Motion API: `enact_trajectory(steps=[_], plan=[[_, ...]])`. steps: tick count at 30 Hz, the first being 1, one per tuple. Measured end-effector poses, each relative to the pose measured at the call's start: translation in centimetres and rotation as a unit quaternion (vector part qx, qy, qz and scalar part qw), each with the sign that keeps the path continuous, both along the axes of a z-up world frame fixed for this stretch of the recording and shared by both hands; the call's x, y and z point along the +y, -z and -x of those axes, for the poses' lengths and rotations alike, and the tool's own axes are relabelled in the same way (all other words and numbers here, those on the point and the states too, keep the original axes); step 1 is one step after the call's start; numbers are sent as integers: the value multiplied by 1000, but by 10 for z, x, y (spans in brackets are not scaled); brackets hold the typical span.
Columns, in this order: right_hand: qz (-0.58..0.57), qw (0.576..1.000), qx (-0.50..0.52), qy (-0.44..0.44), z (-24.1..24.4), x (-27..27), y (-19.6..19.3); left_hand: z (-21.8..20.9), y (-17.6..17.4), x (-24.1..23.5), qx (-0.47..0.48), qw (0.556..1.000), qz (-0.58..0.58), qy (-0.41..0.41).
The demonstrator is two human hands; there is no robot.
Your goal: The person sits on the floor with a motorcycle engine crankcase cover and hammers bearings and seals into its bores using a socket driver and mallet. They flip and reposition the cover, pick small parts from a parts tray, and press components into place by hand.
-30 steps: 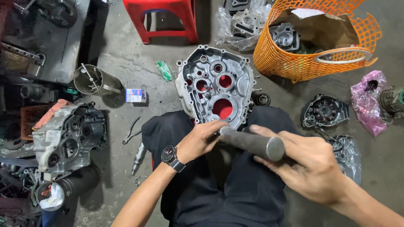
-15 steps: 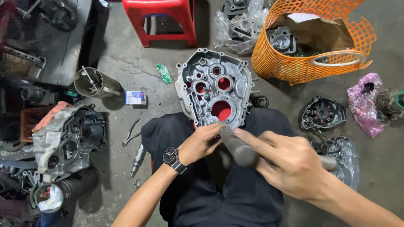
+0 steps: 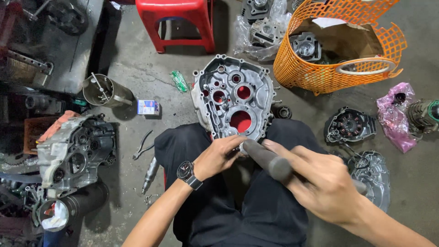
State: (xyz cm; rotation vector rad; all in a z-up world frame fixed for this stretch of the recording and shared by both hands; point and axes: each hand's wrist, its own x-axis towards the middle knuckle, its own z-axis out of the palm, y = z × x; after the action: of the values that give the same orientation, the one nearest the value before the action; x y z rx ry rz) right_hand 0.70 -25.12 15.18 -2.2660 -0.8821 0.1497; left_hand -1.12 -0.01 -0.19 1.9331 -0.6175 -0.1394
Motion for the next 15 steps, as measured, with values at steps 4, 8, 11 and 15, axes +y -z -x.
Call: enact_trajectory(steps=[4, 8, 11, 15], plan=[[-73, 995, -63, 6, 1, -2, 2, -4, 0, 4, 4, 1000, 20, -5], [-23, 997, -75, -28, -2, 2, 30, -2, 3, 3, 3, 1000, 4, -7], [30, 998, -44, -34, -3, 5, 8, 0, 0, -2, -7, 1000, 12, -1], [-48, 997, -51, -29, 1, -2, 5, -5, 7, -4, 5, 1000, 21, -5]])
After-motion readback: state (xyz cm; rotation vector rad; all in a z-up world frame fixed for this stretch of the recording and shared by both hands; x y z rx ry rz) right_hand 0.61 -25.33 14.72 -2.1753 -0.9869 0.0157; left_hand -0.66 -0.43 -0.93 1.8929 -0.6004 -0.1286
